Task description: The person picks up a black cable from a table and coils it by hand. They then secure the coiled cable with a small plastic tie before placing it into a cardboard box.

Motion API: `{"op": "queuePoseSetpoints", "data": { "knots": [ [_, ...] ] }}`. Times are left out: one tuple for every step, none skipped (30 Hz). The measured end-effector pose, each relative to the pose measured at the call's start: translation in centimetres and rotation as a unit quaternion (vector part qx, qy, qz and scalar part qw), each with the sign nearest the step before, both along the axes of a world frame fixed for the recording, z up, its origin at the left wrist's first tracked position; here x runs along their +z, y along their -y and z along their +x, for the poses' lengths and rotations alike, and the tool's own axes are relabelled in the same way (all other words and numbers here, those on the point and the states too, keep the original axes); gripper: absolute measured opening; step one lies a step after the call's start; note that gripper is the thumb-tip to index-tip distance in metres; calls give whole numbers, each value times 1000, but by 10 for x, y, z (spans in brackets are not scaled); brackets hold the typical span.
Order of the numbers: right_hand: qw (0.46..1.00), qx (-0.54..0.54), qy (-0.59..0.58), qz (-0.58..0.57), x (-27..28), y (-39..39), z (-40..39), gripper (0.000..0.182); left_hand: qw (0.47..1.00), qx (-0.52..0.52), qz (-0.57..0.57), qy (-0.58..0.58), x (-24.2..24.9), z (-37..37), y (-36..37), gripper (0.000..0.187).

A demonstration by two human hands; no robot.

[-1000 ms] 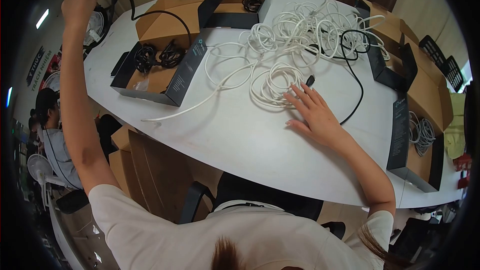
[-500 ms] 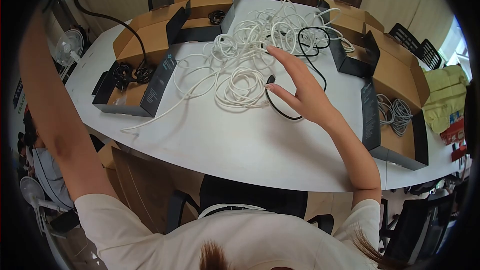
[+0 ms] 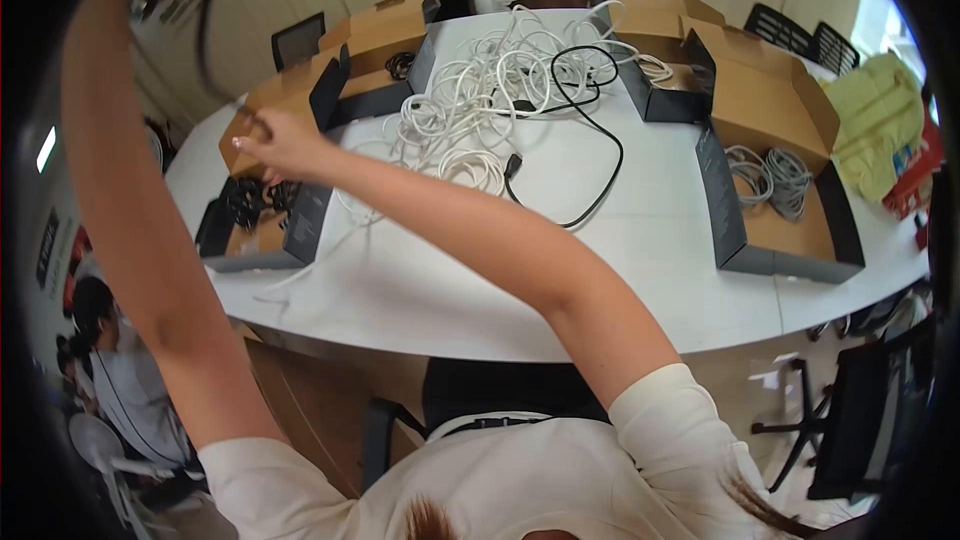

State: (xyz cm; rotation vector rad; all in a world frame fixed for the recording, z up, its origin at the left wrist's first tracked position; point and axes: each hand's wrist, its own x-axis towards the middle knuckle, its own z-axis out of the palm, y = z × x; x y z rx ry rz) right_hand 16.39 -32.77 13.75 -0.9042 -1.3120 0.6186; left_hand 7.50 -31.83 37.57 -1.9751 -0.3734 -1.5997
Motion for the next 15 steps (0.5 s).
{"op": "queuePoseSetpoints", "data": {
  "knots": [
    [1000,11,-15,15,4,-20,-8,34,1000,-15,5,1,5,-4,-1,27],
    [994,-28,-64,83,12,-25,-18,34,1000,-30,7,0,9,-8,-2,27],
    [985,-90,-27,145,18,-28,-16,33,999,-49,6,1,12,-13,-1,28],
    [968,-152,11,200,32,-20,-14,31,998,-66,5,4,16,-16,0,28],
    [962,-153,-13,228,47,-12,-8,31,996,-85,1,7,19,-20,1,29],
    [955,-151,-33,252,62,-2,-3,30,995,-103,-5,9,20,-23,3,29],
    [949,-147,-48,273,74,5,3,29,992,-125,-17,16,20,-26,5,30],
    [939,-171,-40,296,85,13,11,30,989,-144,-29,17,18,-29,7,30],
    [927,-194,-33,318,93,19,20,30,985,-163,-42,19,16,-31,9,31],
    [916,-214,-25,339,101,28,27,31,981,-184,-58,20,11,-31,11,31],
    [918,-236,11,319,104,39,36,31,976,-203,-76,22,7,-32,13,32],
    [918,-257,49,300,105,55,46,30,971,-221,-92,22,-1,-30,15,32],
    [902,-279,67,323,101,57,57,29,963,-242,-116,25,-6,-28,15,33],
    [884,-301,86,346,97,60,68,28,954,-262,-143,24,-14,-24,17,33],
    [878,-332,135,317,90,70,79,26,942,-284,-176,22,-24,-19,17,34]
  ]
}}
